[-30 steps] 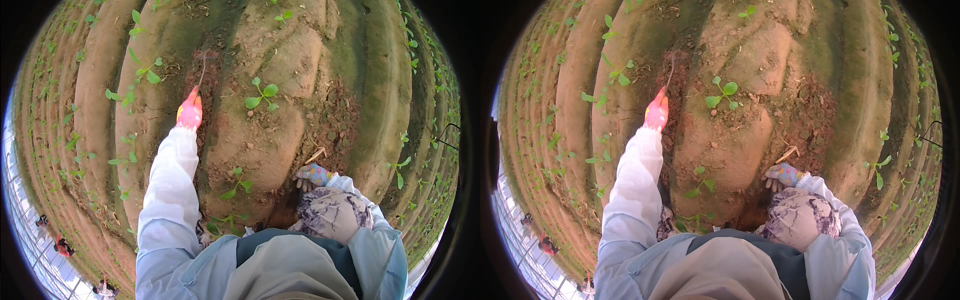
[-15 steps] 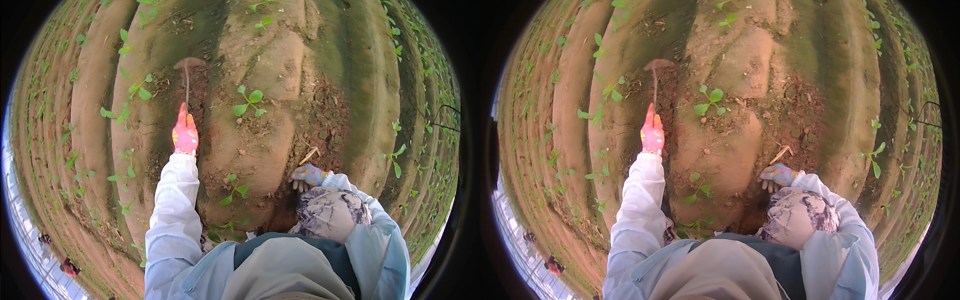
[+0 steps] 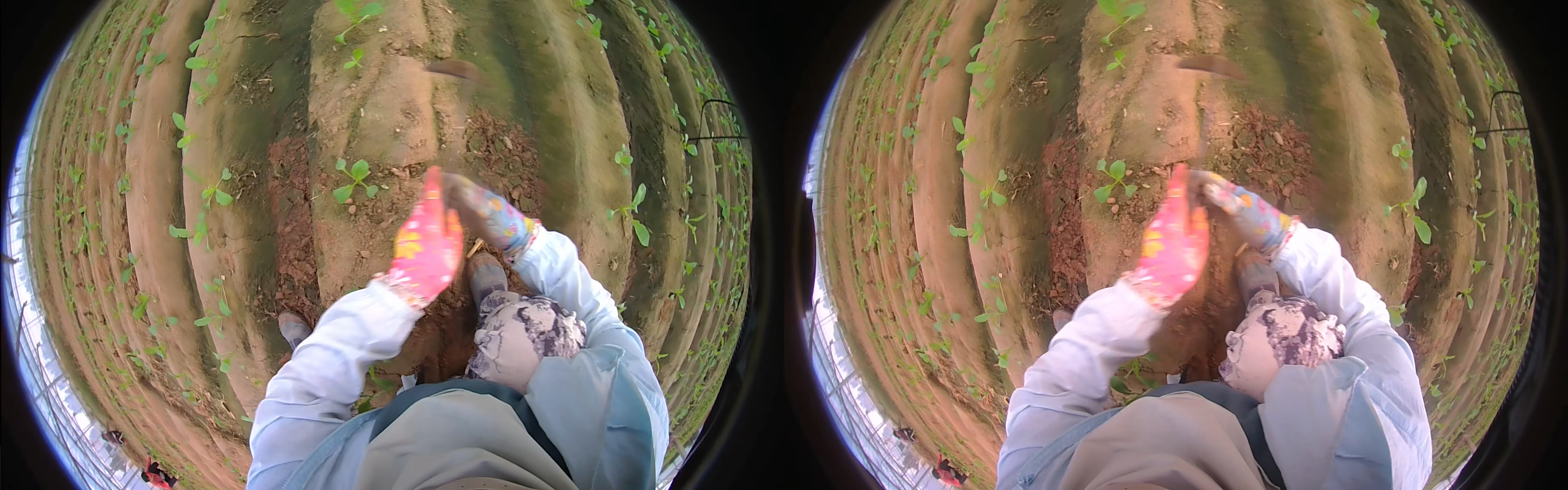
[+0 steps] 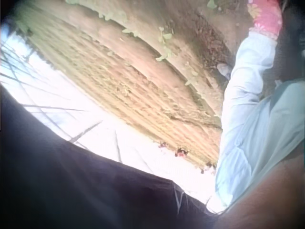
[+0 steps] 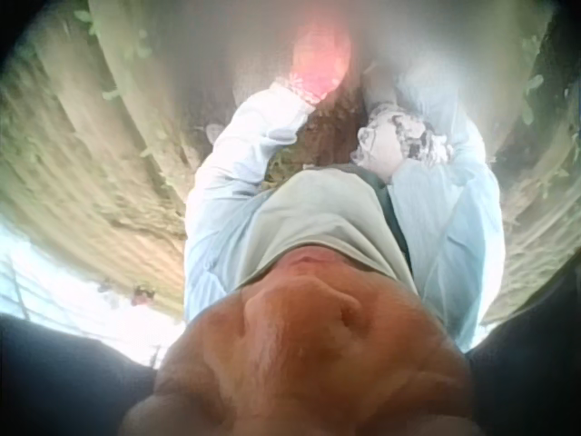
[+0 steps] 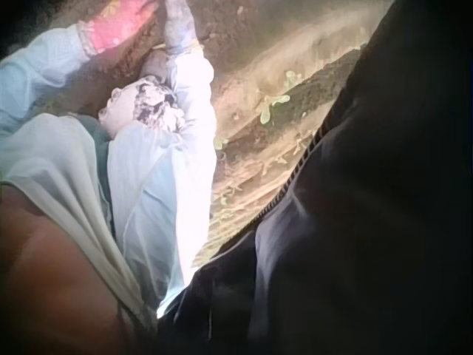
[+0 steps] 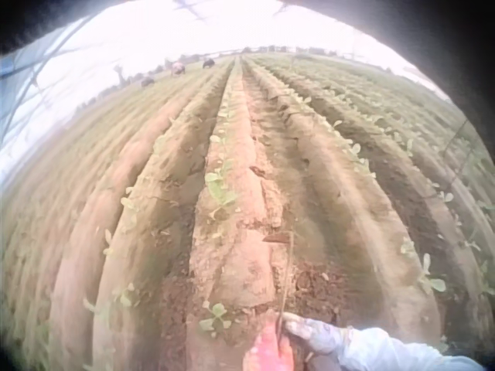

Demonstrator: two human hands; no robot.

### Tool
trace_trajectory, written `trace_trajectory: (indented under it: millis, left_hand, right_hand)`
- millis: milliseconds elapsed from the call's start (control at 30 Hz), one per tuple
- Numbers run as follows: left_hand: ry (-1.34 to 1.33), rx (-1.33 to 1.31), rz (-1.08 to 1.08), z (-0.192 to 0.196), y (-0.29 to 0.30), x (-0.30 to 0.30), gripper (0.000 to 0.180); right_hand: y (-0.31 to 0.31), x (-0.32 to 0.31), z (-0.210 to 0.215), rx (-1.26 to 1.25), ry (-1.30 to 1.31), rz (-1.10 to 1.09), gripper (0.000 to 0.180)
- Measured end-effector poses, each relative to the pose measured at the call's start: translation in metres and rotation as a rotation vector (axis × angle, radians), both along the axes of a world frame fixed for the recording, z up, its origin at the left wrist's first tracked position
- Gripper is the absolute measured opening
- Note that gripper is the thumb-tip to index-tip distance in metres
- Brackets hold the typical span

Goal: The person uses a small hand hoe to loosen soil and remove weeds from between rows of young plants in a greenhouse. The person repeatedly scrapes the soil surface and pulls out small weeds by hand along the raised beds.

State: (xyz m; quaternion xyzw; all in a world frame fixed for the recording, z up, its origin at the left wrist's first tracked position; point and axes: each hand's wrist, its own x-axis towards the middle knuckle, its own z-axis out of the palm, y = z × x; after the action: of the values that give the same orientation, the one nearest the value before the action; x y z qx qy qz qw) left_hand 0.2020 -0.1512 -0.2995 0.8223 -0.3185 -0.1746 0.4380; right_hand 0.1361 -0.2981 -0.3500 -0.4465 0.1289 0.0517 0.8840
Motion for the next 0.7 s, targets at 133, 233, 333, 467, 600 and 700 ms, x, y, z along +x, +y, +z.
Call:
trace_trajectory:
  millis: [133,233,333,467,600,700]
  left_hand:
    - [0.152,0.186,-0.037,-0.027,-0.045,-0.030,0.068]
    - [-0.266,0.330,-0.131,-0.045,-0.033,-0.033,0.072]
    - [-0.513,0.421,-0.135,-0.066,-0.013,-0.011,0.072]
    - [-0.472,0.549,-0.199,-0.092,0.004,0.004,0.068]
    - [-0.531,0.515,-0.176,-0.105,0.009,0.003,0.067]
    - [-0.520,0.494,-0.163,-0.106,0.011,0.003,0.066]
  right_hand:
    - [0.004,-0.015,-0.024,0.146,0.126,-0.339,0.043]
    - [-0.023,-0.034,-0.054,0.018,0.537,-0.569,0.033]
    - [-0.060,-0.055,-0.071,-0.022,0.734,-0.523,0.028]
    - [-0.095,-0.048,-0.082,-0.216,0.638,-0.540,0.023]
    - [-0.147,0.000,-0.098,-0.439,0.601,-0.495,0.027]
    - [-0.170,0.043,-0.128,-0.692,0.701,-0.364,0.029]
